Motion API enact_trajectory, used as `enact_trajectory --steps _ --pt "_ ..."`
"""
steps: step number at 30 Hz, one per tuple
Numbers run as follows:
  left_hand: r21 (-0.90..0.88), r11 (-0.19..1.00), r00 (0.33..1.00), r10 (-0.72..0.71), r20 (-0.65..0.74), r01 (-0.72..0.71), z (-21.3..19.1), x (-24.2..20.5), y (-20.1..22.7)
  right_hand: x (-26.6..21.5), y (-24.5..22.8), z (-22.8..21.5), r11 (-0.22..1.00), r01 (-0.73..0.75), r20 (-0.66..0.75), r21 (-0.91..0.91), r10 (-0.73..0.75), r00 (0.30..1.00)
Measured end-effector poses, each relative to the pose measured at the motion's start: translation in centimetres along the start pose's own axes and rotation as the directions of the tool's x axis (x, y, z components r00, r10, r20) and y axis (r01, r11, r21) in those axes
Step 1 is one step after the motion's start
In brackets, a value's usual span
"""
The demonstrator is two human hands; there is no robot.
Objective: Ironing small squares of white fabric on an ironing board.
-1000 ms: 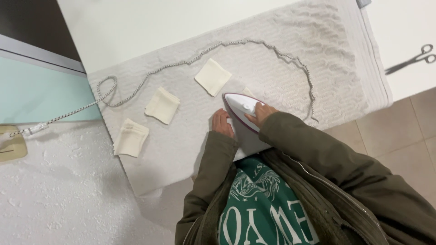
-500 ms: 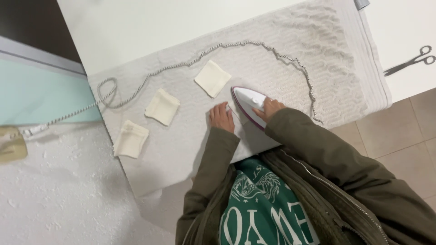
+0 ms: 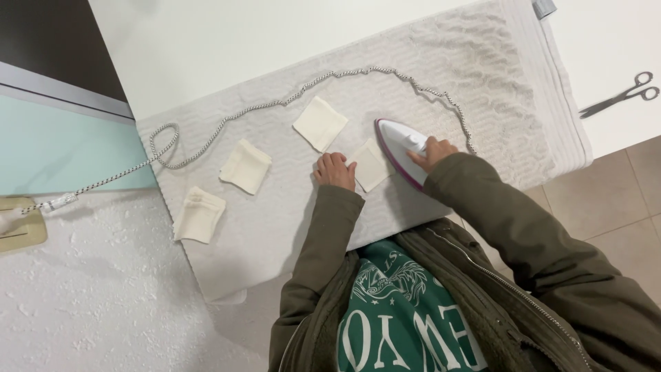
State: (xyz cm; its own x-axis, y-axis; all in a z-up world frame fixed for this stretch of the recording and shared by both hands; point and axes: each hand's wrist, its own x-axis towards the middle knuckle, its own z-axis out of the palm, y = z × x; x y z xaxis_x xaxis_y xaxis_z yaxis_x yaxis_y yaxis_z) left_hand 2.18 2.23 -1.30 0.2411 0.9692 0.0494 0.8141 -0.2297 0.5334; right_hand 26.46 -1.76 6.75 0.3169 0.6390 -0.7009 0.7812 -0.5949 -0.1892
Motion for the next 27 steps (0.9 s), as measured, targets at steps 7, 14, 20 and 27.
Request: enact_trajectory --steps 7,14,20,27 --pt "-0.002 1.0 1.0 -0.007 0.023 0.007 1.2 -0.1 -0.3 1.7 1.8 -1.5 1.0 -0.015 -0.135 0.01 0.017 0.991" --pt "-0.911 0.274 0.931 -0.281 0.232 0.31 11.0 -2.4 -4.1 3.9 3.8 0.4 0.998 0.067 -0.242 0.001 -0.065 0.968" --pt "-0.892 0.343 0.944 -0.25 0.216 0.295 7.5 1.4 -3.3 5.4 4.9 2.0 0.995 0.097 -0.279 -0.001 -0.093 0.956" --pt "-0.874 0.41 0.899 0.225 0.375 0.262 0.7 14.3 -10.4 4.4 4.4 1.4 0.993 0.121 -0.304 -0.018 -0.12 0.945"
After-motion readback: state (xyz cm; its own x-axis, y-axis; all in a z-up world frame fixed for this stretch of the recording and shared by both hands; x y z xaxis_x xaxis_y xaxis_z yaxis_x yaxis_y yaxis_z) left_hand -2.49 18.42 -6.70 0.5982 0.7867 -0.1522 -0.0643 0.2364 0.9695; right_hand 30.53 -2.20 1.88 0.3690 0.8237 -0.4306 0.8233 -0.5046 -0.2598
